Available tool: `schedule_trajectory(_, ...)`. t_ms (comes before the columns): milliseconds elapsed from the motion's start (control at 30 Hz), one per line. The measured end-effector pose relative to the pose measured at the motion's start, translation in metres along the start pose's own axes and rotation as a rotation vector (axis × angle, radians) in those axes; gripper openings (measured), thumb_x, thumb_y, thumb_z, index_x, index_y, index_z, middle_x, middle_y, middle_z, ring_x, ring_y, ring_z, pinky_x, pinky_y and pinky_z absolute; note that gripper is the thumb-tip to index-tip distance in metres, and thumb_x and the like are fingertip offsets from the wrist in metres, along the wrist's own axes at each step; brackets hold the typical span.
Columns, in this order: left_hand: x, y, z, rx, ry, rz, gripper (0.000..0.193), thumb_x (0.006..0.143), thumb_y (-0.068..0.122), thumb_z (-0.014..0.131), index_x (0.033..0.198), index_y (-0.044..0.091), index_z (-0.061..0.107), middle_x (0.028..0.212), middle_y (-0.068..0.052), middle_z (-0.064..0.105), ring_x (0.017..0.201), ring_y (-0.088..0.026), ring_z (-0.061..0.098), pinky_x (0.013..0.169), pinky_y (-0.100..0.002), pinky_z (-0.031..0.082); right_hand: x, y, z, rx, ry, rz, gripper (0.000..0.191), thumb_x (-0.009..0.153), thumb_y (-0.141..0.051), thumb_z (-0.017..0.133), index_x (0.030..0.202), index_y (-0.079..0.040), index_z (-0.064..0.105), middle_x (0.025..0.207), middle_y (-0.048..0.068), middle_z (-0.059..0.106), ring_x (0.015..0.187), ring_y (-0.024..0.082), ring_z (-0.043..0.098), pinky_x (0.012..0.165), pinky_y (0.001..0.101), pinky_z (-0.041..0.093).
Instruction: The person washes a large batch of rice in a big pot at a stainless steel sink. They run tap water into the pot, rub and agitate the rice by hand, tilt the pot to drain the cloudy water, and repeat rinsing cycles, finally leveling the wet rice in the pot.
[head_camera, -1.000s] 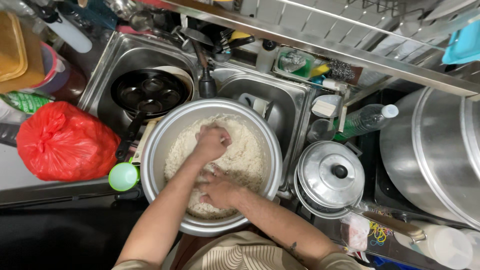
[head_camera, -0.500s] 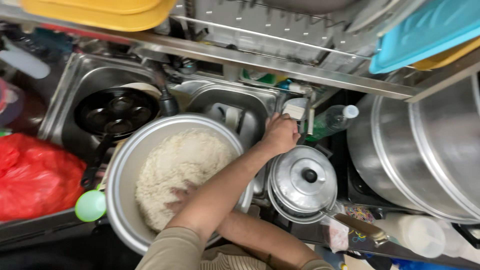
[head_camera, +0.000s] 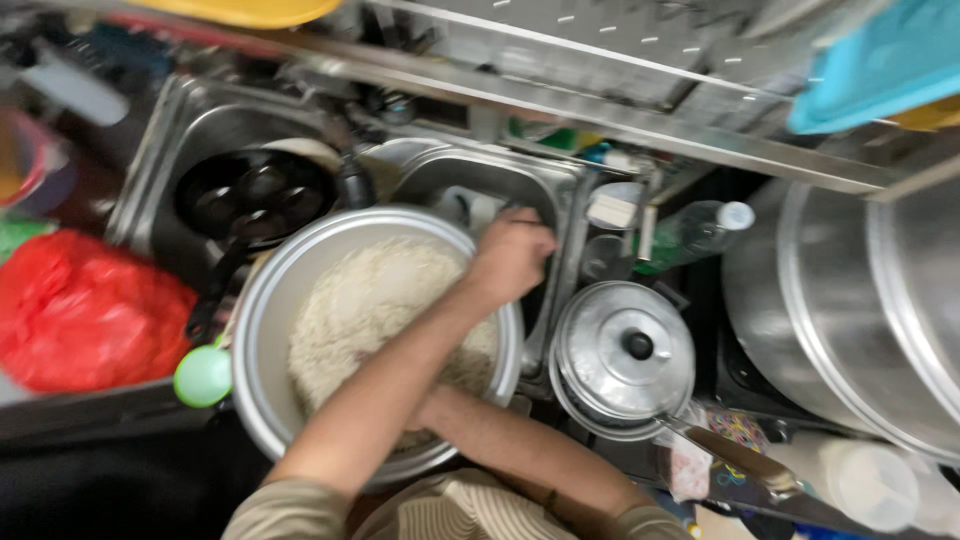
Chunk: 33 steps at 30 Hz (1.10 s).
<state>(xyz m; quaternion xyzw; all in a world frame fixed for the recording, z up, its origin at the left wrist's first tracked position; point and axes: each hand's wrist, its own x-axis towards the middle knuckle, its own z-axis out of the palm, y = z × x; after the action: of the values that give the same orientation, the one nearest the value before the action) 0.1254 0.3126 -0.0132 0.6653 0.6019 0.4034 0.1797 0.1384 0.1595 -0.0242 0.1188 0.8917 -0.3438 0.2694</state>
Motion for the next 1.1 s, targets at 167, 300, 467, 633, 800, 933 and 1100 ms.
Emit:
schedule_trajectory(167, -0.101, -0.027, -0.127, 0.127, -0.086, -0.309, 0.044, 0.068, -0.008, 0.068, 0.106, 0.010, 0.079, 0.118, -0.019, 0.070, 0.112, -0.039, 0.065, 0.098, -0.044, 0.051, -0.009, -0.004, -0.010, -0.026, -0.003, -0.011, 0.054, 0.100, -0.034, 0.059, 0.152, -0.027, 0.045, 0.167, 0.008, 0.022, 0.151, 0.040, 0.017, 0.121, 0.0560, 0.016)
schedule_trajectory(300, -0.188, -0.019, -0.186, 0.152, 0.018, -0.524, 0.037, 0.073, 0.004, 0.079, 0.110, 0.004, 0.074, 0.117, -0.018, 0.069, 0.110, -0.039, 0.065, 0.097, -0.044, 0.051, -0.010, 0.004, -0.014, 0.069, -0.011, -0.057, 0.051, 0.098, -0.034, 0.061, 0.147, -0.026, 0.051, 0.161, 0.007, 0.037, 0.146, 0.031, 0.035, 0.123, 0.0504, 0.025)
schedule_trajectory(467, -0.264, 0.006, -0.195, 0.417, 0.336, -0.418, 0.023, 0.074, 0.006, 0.076, 0.097, 0.006, 0.077, 0.107, -0.015, 0.070, 0.117, -0.037, 0.063, 0.104, -0.045, 0.049, 0.035, 0.083, -0.032, 0.240, 0.160, 0.096, 0.043, 0.098, -0.027, 0.061, 0.140, -0.020, 0.061, 0.148, 0.010, 0.054, 0.137, 0.027, 0.050, 0.118, 0.0426, 0.033)
schedule_trajectory(633, -0.283, 0.006, -0.181, 0.463, 0.449, -0.518, 0.008, 0.079, 0.010, 0.078, 0.086, 0.006, 0.075, 0.100, -0.012, 0.071, 0.118, -0.034, 0.063, 0.110, -0.056, 0.036, 0.074, 0.129, -0.039, -0.122, 0.330, 0.242, 0.058, 0.104, -0.050, 0.039, 0.144, -0.011, 0.056, 0.158, 0.011, 0.046, 0.153, 0.036, 0.032, 0.125, 0.0447, 0.024)
schedule_trajectory(800, -0.284, 0.007, -0.183, 0.343, 0.550, -0.530, 0.012, 0.085, 0.017, 0.078, 0.086, 0.006, 0.074, 0.096, -0.012, 0.071, 0.115, -0.033, 0.063, 0.097, -0.048, 0.044, 0.037, 0.059, -0.044, 0.427, 0.057, 0.746, 0.074, 0.106, -0.063, 0.026, 0.161, -0.014, 0.029, 0.166, 0.013, 0.032, 0.147, 0.038, 0.040, 0.112, 0.0527, 0.044)
schedule_trajectory(933, -0.284, 0.010, -0.184, 0.329, 0.577, -0.538, 0.013, 0.085, 0.019, 0.078, 0.084, 0.007, 0.074, 0.094, -0.012, 0.071, 0.113, -0.033, 0.063, 0.093, -0.047, 0.045, 0.029, 0.014, -0.067, 0.807, -0.032, 0.720, 0.069, 0.103, -0.059, 0.016, 0.165, -0.028, 0.013, 0.170, 0.005, 0.012, 0.153, 0.033, 0.019, 0.107, 0.0567, 0.045)
schedule_trajectory(1100, -0.288, 0.007, -0.183, 0.335, 0.574, -0.516, 0.014, 0.087, 0.019, 0.078, 0.085, 0.006, 0.074, 0.096, -0.012, 0.071, 0.112, -0.033, 0.063, 0.091, -0.047, 0.044, 0.032, 0.015, -0.090, 0.883, 0.094, 0.509, 0.072, 0.103, -0.058, 0.026, 0.163, -0.019, 0.022, 0.166, 0.014, 0.035, 0.144, 0.036, 0.051, 0.105, 0.0475, 0.051)
